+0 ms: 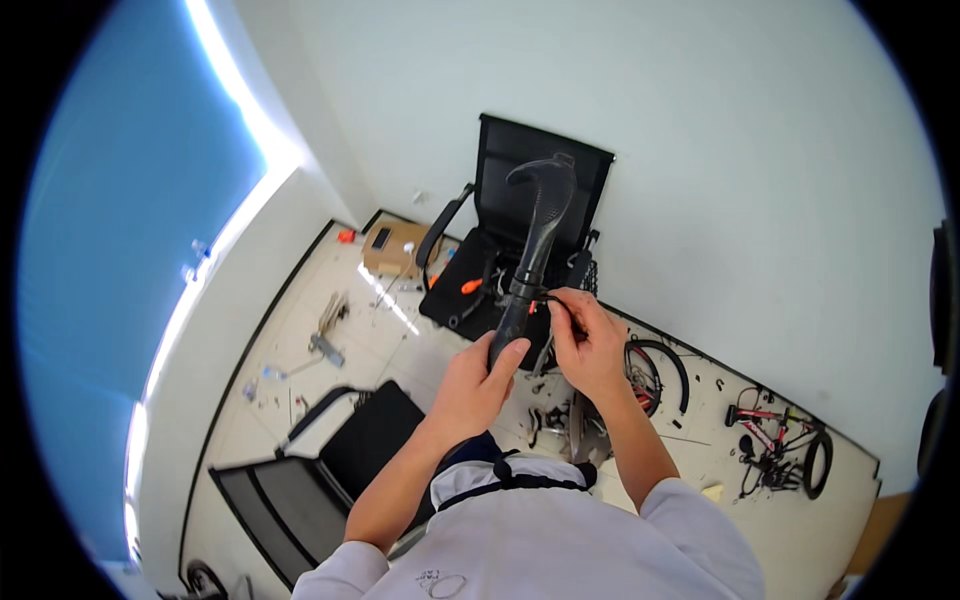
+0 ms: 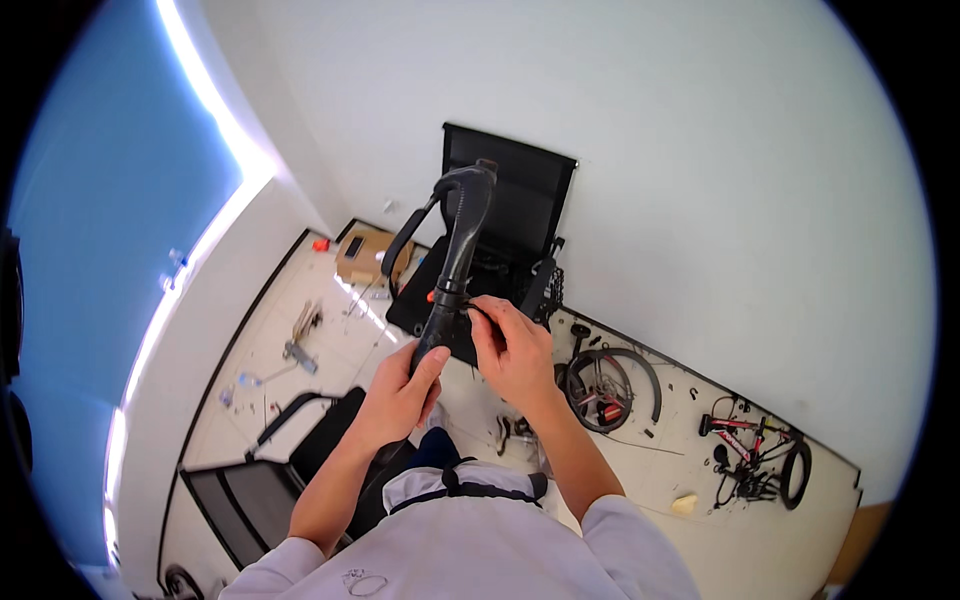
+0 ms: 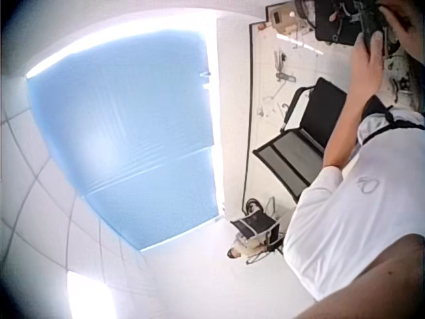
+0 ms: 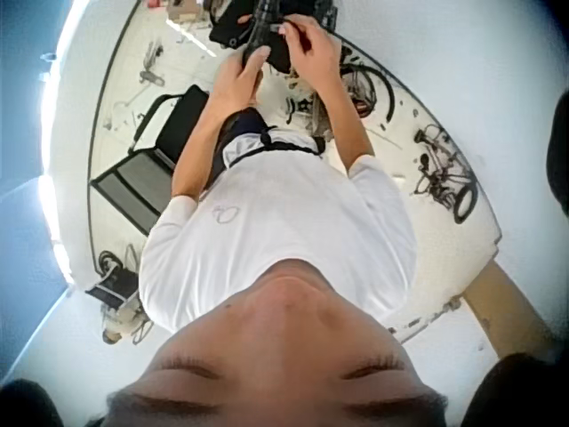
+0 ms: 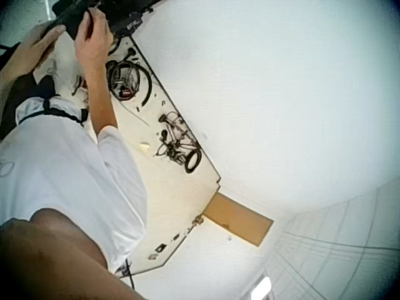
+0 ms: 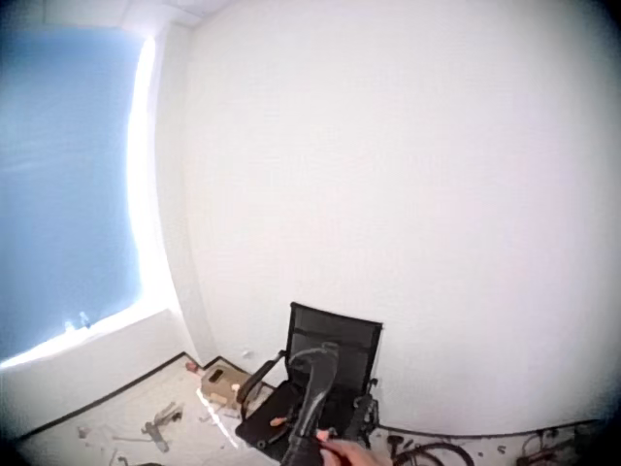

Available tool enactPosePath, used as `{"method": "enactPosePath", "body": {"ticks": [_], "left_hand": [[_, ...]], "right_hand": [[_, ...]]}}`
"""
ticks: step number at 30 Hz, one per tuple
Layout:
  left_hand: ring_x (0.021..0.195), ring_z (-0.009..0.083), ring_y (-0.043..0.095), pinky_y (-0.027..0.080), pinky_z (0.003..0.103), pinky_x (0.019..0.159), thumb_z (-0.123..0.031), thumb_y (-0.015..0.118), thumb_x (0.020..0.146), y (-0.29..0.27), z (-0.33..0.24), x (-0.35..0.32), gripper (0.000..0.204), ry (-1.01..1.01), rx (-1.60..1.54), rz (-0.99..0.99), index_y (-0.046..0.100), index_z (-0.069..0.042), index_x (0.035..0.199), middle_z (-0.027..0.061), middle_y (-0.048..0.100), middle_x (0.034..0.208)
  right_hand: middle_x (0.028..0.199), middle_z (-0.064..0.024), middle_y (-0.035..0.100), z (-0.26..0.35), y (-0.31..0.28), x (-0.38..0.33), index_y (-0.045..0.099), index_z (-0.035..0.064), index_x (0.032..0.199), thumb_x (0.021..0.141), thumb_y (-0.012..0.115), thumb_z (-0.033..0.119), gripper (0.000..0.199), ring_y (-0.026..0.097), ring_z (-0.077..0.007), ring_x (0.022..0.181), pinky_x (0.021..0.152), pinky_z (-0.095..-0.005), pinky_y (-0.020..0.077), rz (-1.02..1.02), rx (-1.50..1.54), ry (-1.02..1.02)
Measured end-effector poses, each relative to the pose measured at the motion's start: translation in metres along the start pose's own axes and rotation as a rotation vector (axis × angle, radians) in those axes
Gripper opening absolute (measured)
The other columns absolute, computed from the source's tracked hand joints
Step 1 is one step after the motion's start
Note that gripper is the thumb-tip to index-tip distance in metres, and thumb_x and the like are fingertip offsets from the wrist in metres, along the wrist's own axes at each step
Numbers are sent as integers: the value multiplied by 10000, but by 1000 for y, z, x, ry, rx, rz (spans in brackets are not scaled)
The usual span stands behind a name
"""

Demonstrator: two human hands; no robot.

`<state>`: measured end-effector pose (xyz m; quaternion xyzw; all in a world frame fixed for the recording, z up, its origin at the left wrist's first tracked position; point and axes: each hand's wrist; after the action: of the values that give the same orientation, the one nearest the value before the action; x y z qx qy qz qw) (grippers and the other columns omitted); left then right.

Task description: The person assembles a bicycle handlebar by wrapping electrical tape around the grip and securing it with a zip tie. They then use a screwdriver to tighten a bolt on the handlebar assembly. The person also picks up and places a bicycle fork on the chair.

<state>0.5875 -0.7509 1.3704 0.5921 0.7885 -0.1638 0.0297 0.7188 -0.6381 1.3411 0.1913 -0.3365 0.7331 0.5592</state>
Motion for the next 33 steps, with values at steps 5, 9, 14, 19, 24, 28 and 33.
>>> {"method": "enactPosePath", "body": {"ticks": [5, 9, 14, 19, 24, 28, 33], "left_hand": [[530, 109, 511, 402, 288, 508, -393, 569, 996, -142, -28, 163, 416, 140, 57, 156, 556, -2, 855, 32, 541, 596], [530, 96, 490, 395, 280, 507, -374, 567, 1000, -213, -54, 245, 394, 43, 43, 304, 554, -8, 856, 21, 537, 600], [533, 100, 476, 388, 288, 507, -372, 572, 996, -254, -48, 319, 387, 73, 87, 390, 557, -10, 860, 25, 528, 596], [536, 113, 454, 381, 308, 507, -366, 588, 987, -257, -51, 367, 398, 84, 119, 445, 561, 15, 875, 48, 518, 594], [534, 124, 452, 378, 318, 509, -345, 586, 988, -240, -49, 357, 379, 91, 143, 414, 572, 23, 898, 62, 531, 599], [396, 65, 454, 352, 251, 379, -353, 532, 1021, -214, -44, 333, 358, 145, 150, 432, 505, -35, 861, -20, 492, 523], [448, 89, 460, 368, 274, 432, -370, 564, 1001, -173, -32, 322, 380, 1, 91, 429, 545, -17, 861, 11, 512, 557]], "right_hand": [[804, -86, 671, -40, 124, 130, 636, -4, 1032, 892, 655, -1, 142, 582, -123, 537, 495, -243, 451, -75, -145, 26], [677, -27, 613, -58, 190, 199, 651, 4, 1035, 897, 629, -26, 143, 493, -41, 528, 497, -199, 381, -148, -192, 87], [685, -54, 620, -93, 239, 229, 645, 4, 1037, 885, 636, -31, 156, 523, -77, 518, 490, -215, 401, -213, -279, 118], [749, -86, 649, -125, 248, 253, 632, 9, 1035, 883, 655, -13, 155, 567, -165, 503, 474, -272, 443, -234, -420, 81], [781, -111, 644, -118, 229, 245, 609, 0, 1033, 894, 645, 20, 145, 609, -268, 553, 486, -342, 477, -114, -538, 55], [772, -109, 622, -115, 208, 221, 621, -3, 1046, 902, 647, 43, 154, 592, -280, 548, 480, -354, 474, -153, -565, 33], [758, -108, 614, -131, 176, 190, 627, -7, 1066, 900, 653, 46, 176, 589, -275, 548, 483, -352, 473, -111, -555, 68]]}}
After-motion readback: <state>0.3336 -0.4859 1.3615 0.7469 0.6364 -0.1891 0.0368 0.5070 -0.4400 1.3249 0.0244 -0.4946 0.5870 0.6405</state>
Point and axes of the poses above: each hand's wrist, its own x-axis towards the middle knuckle, its own y-axis out of the palm, z = x × y
